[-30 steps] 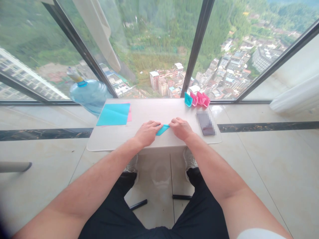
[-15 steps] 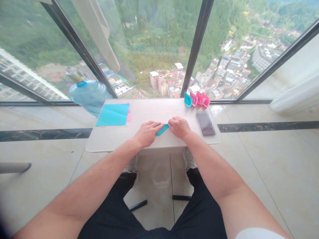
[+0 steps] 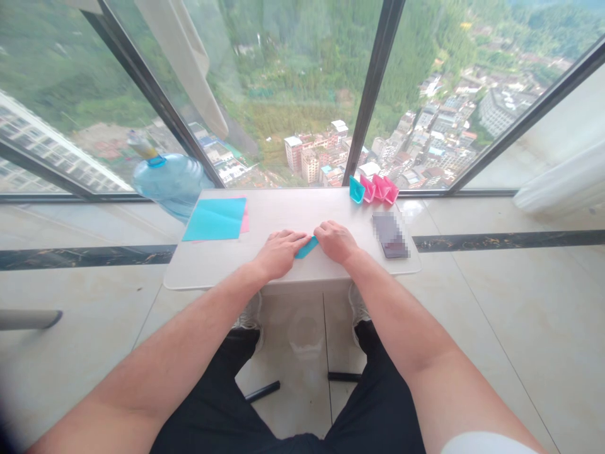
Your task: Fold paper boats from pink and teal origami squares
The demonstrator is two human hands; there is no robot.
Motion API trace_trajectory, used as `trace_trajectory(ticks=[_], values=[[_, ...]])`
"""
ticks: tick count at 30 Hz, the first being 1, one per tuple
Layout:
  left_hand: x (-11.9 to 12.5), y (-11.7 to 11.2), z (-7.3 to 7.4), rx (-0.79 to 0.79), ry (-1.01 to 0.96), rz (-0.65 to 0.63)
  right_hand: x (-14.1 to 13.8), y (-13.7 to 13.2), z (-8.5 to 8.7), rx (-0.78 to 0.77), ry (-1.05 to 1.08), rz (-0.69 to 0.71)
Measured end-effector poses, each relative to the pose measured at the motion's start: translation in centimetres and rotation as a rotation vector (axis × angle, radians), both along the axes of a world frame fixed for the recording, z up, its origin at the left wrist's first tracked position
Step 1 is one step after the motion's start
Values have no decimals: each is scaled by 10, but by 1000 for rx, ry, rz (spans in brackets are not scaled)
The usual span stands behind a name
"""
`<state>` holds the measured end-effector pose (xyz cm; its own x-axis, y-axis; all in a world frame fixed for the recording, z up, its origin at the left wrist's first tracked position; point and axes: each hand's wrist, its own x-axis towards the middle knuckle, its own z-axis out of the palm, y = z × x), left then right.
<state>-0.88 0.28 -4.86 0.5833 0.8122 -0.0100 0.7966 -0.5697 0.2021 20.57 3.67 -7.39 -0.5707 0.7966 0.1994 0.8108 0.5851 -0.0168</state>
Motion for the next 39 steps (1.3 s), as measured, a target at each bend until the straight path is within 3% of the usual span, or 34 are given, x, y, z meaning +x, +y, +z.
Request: trace_trajectory(ticks=[21,33,39], values=[[3,-4,2,-19,49,19,10,-16,5,-1,-30,-11],[8,-7,5,-54,89,28,7,-14,3,-73,263,-162],[6,-5,6,-55,126,24,1,-13,6,-55,235,-98]])
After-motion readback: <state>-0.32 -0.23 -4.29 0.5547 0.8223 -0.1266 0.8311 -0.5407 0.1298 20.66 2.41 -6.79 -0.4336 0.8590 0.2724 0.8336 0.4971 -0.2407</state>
